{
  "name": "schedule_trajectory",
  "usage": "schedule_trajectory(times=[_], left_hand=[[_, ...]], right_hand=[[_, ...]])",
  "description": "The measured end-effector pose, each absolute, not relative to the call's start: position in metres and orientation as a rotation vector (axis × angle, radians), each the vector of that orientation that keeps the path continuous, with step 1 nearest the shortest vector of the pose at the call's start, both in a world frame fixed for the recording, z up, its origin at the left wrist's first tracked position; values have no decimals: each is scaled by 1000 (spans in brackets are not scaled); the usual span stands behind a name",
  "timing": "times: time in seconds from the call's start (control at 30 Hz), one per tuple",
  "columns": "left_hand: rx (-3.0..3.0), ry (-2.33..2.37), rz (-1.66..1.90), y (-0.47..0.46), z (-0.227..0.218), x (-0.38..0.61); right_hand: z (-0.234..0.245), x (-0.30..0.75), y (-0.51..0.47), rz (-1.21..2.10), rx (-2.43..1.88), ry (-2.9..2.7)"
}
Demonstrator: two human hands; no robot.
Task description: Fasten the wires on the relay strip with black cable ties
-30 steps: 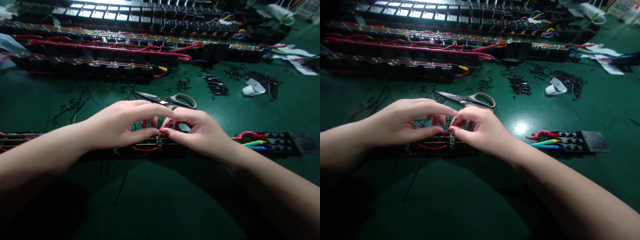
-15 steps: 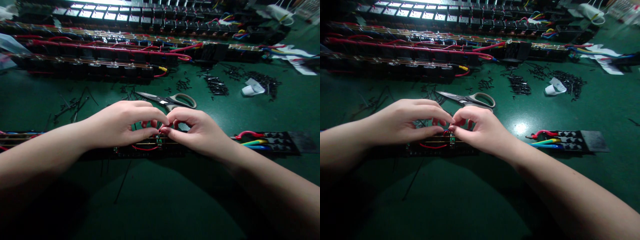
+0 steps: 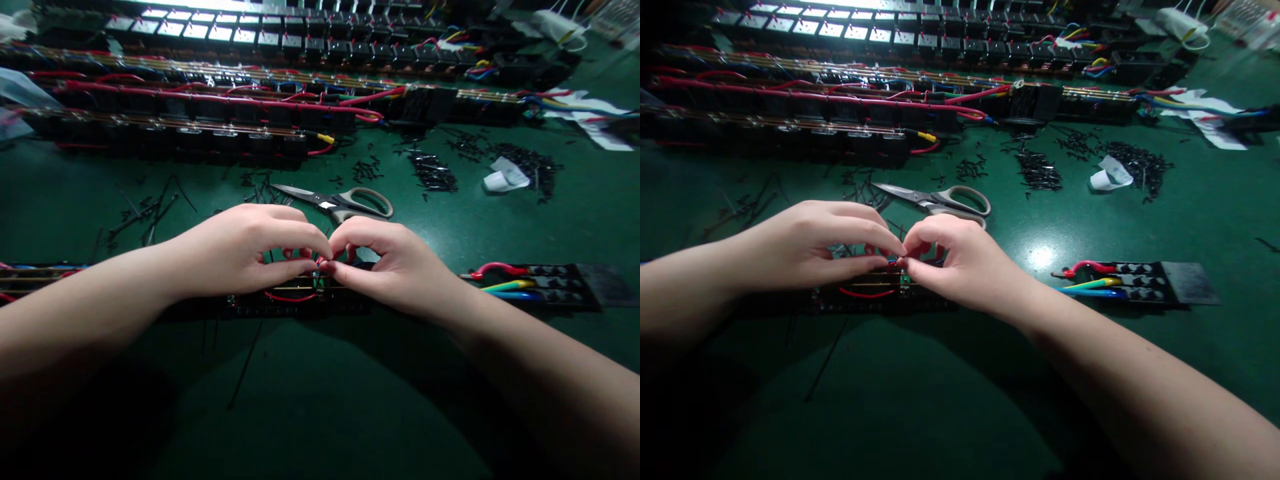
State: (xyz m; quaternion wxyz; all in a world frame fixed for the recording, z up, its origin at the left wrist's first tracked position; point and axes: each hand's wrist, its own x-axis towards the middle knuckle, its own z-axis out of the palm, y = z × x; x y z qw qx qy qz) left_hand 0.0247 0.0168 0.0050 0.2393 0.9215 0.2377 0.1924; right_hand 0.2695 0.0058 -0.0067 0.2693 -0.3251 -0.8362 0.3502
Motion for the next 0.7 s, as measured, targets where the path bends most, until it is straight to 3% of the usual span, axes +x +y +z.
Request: schedule_trajectory(times=[0.27, 0.4, 0.7], left_hand=[[2596, 665, 506, 15, 4, 25], [2942, 649, 603, 5, 10, 29], [3247, 368, 256, -24, 21, 46]], right_hand=[[-7, 268, 6, 953, -888, -2263], [-7, 269, 7, 953, -870, -2253], [-8, 269, 7, 940, -841, -2256]])
